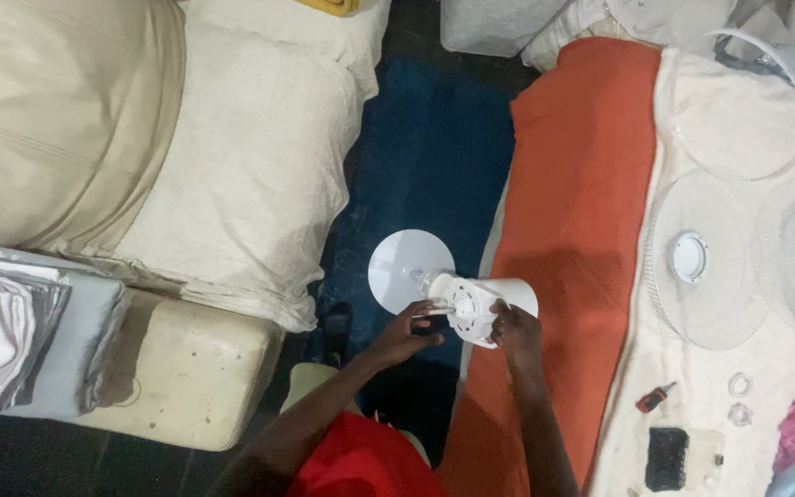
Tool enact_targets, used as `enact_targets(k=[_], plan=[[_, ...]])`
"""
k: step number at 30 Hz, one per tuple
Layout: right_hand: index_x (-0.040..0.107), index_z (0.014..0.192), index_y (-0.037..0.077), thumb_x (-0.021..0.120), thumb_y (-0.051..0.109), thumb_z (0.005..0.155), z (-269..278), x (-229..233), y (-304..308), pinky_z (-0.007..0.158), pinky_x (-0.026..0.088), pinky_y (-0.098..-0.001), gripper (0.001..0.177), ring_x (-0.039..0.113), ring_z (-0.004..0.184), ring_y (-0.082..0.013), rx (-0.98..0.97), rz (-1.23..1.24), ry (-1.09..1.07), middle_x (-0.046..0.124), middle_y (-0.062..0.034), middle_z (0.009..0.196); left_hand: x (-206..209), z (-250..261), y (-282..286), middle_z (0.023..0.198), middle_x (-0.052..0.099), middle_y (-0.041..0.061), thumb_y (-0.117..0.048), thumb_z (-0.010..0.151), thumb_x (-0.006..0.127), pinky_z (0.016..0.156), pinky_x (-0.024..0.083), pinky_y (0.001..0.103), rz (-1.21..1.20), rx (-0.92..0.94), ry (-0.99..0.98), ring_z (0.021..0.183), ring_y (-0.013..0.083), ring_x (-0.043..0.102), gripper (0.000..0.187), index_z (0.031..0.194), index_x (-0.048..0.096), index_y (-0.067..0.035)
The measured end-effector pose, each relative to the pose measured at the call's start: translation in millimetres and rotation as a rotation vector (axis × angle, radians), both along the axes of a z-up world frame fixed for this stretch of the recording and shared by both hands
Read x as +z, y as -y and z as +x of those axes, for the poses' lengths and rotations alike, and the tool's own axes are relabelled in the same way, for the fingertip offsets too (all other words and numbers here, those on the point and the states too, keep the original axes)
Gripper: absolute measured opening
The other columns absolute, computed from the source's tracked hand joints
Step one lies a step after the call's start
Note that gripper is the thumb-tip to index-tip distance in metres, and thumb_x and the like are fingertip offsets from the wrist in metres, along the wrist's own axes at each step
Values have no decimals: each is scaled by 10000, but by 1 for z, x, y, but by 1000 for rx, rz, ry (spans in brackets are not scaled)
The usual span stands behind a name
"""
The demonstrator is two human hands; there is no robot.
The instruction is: The person assembles a white pedestal fan by attaching the front grille, fan blades, and rear grille to the motor housing, then connecting the stand base to the pole and extending the pole to full height. The person secures the pole with a knob and places the assembled fan upright on the floor.
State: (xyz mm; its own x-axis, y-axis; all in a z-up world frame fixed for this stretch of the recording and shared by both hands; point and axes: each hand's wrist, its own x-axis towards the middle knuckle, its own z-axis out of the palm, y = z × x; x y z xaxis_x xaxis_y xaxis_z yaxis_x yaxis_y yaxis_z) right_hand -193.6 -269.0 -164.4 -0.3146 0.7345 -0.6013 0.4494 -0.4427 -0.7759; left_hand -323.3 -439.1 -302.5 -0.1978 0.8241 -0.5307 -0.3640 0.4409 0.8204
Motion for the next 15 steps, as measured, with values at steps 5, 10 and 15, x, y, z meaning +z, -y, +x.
enact_targets(k=[5, 10, 15], plan=[[692, 1049, -3, 609, 283, 1010, 5, -8, -25, 658, 500, -299, 300, 584, 665, -128, 112, -34, -126, 555, -20, 719, 13, 22, -26, 1480, 536, 129, -430, 960, 701, 966, 496, 376, 28, 101, 53, 1249, 218, 535, 721, 1529, 428, -83], [677, 1137, -8, 571, 284, 999, -11, -20, -55, 725, 549, -297, 340, 659, 754, -146, 102, -59, -211, 660, -43, 780, 16, 25, -52, 1352, 607, 66, -337, 1009, 598, 829, 510, 250, 117, 352, 185, 1087, 114, 627, 494, 1423, 544, -74], [754, 988, -4, 581, 308, 1036, -1, -20, -66, 615, 463, -274, 360, 578, 668, -106, 325, 281, 21, 665, -31, 705, 22, 23, -73, 1135, 732, 72, -301, 1038, 580, 709, 541, 253, 166, 547, 45, 934, 130, 714, 364, 1245, 683, -20]])
